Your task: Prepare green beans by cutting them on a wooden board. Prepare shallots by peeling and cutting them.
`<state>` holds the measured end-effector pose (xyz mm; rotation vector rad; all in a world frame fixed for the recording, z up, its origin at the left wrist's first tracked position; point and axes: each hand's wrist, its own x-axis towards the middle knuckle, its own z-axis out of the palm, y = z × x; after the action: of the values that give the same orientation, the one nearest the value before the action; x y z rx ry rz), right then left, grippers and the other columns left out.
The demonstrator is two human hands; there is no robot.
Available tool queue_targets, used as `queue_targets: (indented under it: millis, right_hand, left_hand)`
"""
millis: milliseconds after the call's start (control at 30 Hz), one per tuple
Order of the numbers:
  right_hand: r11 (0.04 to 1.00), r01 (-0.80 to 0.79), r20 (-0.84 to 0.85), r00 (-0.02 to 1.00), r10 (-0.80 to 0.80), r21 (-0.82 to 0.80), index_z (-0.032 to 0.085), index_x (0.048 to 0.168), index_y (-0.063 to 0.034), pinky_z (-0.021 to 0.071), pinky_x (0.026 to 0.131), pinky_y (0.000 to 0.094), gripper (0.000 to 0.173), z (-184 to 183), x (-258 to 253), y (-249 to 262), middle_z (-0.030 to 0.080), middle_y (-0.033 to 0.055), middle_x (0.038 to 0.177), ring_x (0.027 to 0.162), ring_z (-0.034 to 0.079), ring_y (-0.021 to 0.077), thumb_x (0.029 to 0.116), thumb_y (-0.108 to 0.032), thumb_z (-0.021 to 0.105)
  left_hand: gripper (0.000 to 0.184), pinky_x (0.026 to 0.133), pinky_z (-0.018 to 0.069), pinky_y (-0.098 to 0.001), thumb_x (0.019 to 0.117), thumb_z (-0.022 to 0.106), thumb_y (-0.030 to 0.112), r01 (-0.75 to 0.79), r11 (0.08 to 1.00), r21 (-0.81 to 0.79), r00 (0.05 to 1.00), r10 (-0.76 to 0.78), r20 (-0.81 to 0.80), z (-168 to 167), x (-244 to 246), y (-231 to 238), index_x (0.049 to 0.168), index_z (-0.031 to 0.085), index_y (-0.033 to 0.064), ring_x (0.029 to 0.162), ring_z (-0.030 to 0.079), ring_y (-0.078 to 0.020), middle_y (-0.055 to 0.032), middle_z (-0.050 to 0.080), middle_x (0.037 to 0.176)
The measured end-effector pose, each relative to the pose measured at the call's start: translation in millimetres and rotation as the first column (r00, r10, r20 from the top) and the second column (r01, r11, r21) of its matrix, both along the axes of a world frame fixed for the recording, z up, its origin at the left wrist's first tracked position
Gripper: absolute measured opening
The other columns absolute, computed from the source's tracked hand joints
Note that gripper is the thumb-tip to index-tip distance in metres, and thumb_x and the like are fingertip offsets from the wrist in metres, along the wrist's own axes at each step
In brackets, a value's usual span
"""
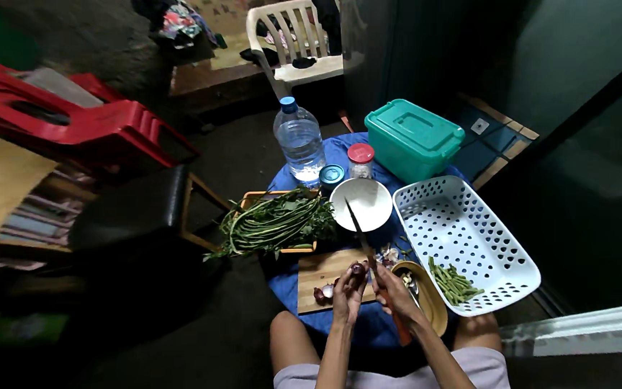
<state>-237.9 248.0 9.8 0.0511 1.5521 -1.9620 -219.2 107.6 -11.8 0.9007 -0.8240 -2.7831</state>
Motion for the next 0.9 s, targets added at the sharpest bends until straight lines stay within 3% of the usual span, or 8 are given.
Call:
queue_targets:
  millis: [133, 233, 300, 400, 500, 667, 900]
  right_hand:
    - [1.000, 0.011, 0.034, 0.999, -0.011, 0.002, 0.054, 0.131, -0.0083, 0.0399, 0.041, 0.0192, 0.044, 0.4, -3.4, 9.9, 0.055, -0.0024, 0.075, 0.048, 0.044, 0.0043, 0.1117, -0.040, 0.030]
    - [1.000, 0.018, 0.023, 1.000, -0.018, -0.002, 0.051, 0.141, -0.0088, 0.0391, 0.041, 0.0201, 0.046, -2.9, -3.7, 14.5, 0.055, -0.0019, 0.076, 0.048, 0.044, 0.0051, 0.1115, -0.038, 0.031]
    - [1.000, 0.010, 0.028, 1.000, -0.010, -0.014, 0.050, 0.141, -0.0091, 0.0389, 0.041, 0.0193, 0.046, -3.7, -3.8, 16.2, 0.054, -0.0026, 0.074, 0.048, 0.044, 0.0045, 0.1115, -0.039, 0.031]
    - [0.999, -0.017, -0.016, 1.000, 0.016, -0.027, 0.049, 0.143, -0.0093, 0.0386, 0.041, 0.0189, 0.045, -7.6, -3.4, 19.1, 0.054, -0.0030, 0.075, 0.048, 0.044, 0.0040, 0.1109, -0.037, 0.034]
    - [0.994, -0.074, -0.132, 0.988, 0.085, 0.083, 0.048, 0.151, -0.0118, 0.0400, 0.044, 0.0213, 0.046, -3.6, -4.9, 20.4, 0.055, -0.0026, 0.077, 0.051, 0.045, 0.0049, 0.1100, -0.033, 0.041]
    - [0.969, -0.121, -0.195, 0.967, 0.164, 0.215, 0.045, 0.154, -0.0138, 0.0406, 0.050, 0.0260, 0.052, 4.7, -3.4, 14.0, 0.057, 0.0027, 0.081, 0.056, 0.045, 0.0077, 0.1069, -0.034, 0.050]
    - [0.946, -0.125, -0.239, 0.950, 0.200, 0.298, 0.041, 0.158, -0.0185, 0.0442, 0.057, 0.0281, 0.060, -1.1, 2.4, 9.7, 0.063, 0.0047, 0.088, 0.061, 0.048, 0.0084, 0.1042, -0.042, 0.056]
  left_hand:
    - [0.046, 0.091, 0.0591, -0.0396, 0.0983, 0.041, 0.011, 0.161, 0.974, -0.162, 0.978, -0.179, -0.105, -11.4, 6.3, -3.6, 0.143, 0.049, 0.0027, 0.110, 0.069, -0.0260, -0.0154, 0.065, 0.129]
    - [0.057, 0.090, 0.0594, -0.0413, 0.0960, 0.050, 0.005, 0.181, 0.957, -0.226, 0.968, -0.214, -0.132, -14.6, 6.8, -4.4, 0.152, 0.039, 0.0060, 0.113, 0.067, -0.0275, -0.0173, 0.061, 0.136]
    - [0.062, 0.091, 0.0584, -0.0410, 0.0955, 0.051, 0.003, 0.189, 0.945, -0.265, 0.963, -0.232, -0.138, -15.8, 7.6, -6.7, 0.155, 0.035, 0.0069, 0.117, 0.065, -0.0270, -0.0166, 0.059, 0.139]
    - [0.057, 0.096, 0.0567, -0.0409, 0.0945, 0.052, 0.002, 0.203, 0.909, -0.363, 0.955, -0.265, -0.130, -16.5, 9.0, -9.8, 0.150, 0.043, 0.0013, 0.119, 0.064, -0.0262, -0.0171, 0.057, 0.141]
    - [0.051, 0.097, 0.0564, -0.0393, 0.0929, 0.058, 0.004, 0.219, 0.845, -0.488, 0.946, -0.306, -0.106, -15.9, 8.2, -13.0, 0.143, 0.052, -0.0042, 0.118, 0.064, -0.0244, -0.0170, 0.060, 0.139]
    - [0.037, 0.095, 0.0575, -0.0357, 0.0901, 0.063, 0.000, 0.171, 0.805, -0.569, 0.956, -0.274, -0.100, -17.4, 5.0, -12.5, 0.126, 0.060, -0.0084, 0.107, 0.069, -0.0209, -0.0158, 0.069, 0.120]
    - [0.051, 0.091, 0.0597, -0.0316, 0.0870, 0.062, -0.008, 0.168, 0.772, -0.613, 0.952, -0.288, -0.101, -11.5, 4.7, -12.3, 0.138, 0.052, -0.0081, 0.102, 0.070, -0.0155, -0.0137, 0.065, 0.129]
